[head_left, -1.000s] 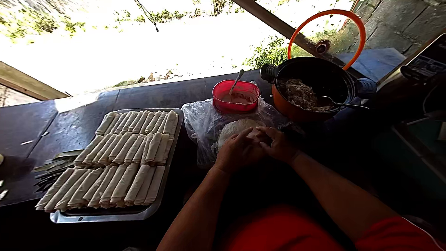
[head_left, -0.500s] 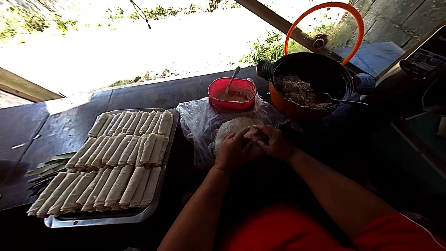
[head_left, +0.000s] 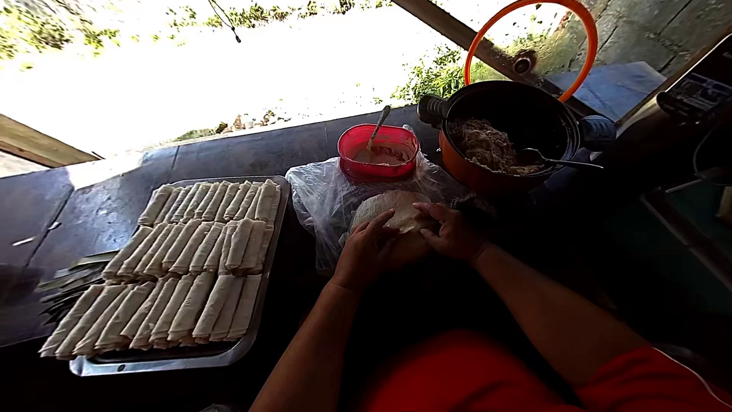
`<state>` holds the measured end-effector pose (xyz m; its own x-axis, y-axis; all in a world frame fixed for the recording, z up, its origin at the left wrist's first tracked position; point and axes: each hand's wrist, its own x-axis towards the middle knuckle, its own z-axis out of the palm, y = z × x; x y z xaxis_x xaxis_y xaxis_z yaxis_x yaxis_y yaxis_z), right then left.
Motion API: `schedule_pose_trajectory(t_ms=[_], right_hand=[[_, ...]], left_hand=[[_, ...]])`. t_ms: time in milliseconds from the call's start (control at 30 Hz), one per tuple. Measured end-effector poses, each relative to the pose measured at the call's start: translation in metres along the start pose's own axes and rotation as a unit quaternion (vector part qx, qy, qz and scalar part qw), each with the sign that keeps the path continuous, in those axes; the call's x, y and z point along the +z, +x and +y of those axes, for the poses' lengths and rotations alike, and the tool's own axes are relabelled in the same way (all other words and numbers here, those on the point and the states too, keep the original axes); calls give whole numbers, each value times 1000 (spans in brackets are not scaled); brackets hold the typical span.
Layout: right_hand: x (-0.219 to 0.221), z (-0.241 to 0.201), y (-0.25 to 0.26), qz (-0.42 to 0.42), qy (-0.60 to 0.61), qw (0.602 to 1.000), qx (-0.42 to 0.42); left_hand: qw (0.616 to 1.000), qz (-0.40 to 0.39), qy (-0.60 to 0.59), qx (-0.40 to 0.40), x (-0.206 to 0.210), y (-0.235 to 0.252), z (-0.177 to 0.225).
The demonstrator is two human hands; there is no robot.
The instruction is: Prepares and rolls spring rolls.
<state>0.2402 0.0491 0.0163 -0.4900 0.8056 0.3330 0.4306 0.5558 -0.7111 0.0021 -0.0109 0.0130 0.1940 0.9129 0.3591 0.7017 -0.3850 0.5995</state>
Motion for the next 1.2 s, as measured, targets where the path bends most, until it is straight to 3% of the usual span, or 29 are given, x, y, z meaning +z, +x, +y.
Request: schedule_pose_trajectory(t_ms=[500, 767, 1033, 1200], right_hand=[[0, 2, 0, 4, -5, 1000, -8], [1, 3, 0, 0, -9, 1000, -6], [0, 1, 0, -6, 2, 1000, 10], [-1, 2, 0, -5, 2, 1000, 8]], left_hand=[[994, 25, -101, -32, -42, -29, -27], [1000, -3, -23, -10, -25, -16, -8], [999, 20, 40, 17, -24, -16, -9], [998, -24, 25, 52, -13, 4, 8]])
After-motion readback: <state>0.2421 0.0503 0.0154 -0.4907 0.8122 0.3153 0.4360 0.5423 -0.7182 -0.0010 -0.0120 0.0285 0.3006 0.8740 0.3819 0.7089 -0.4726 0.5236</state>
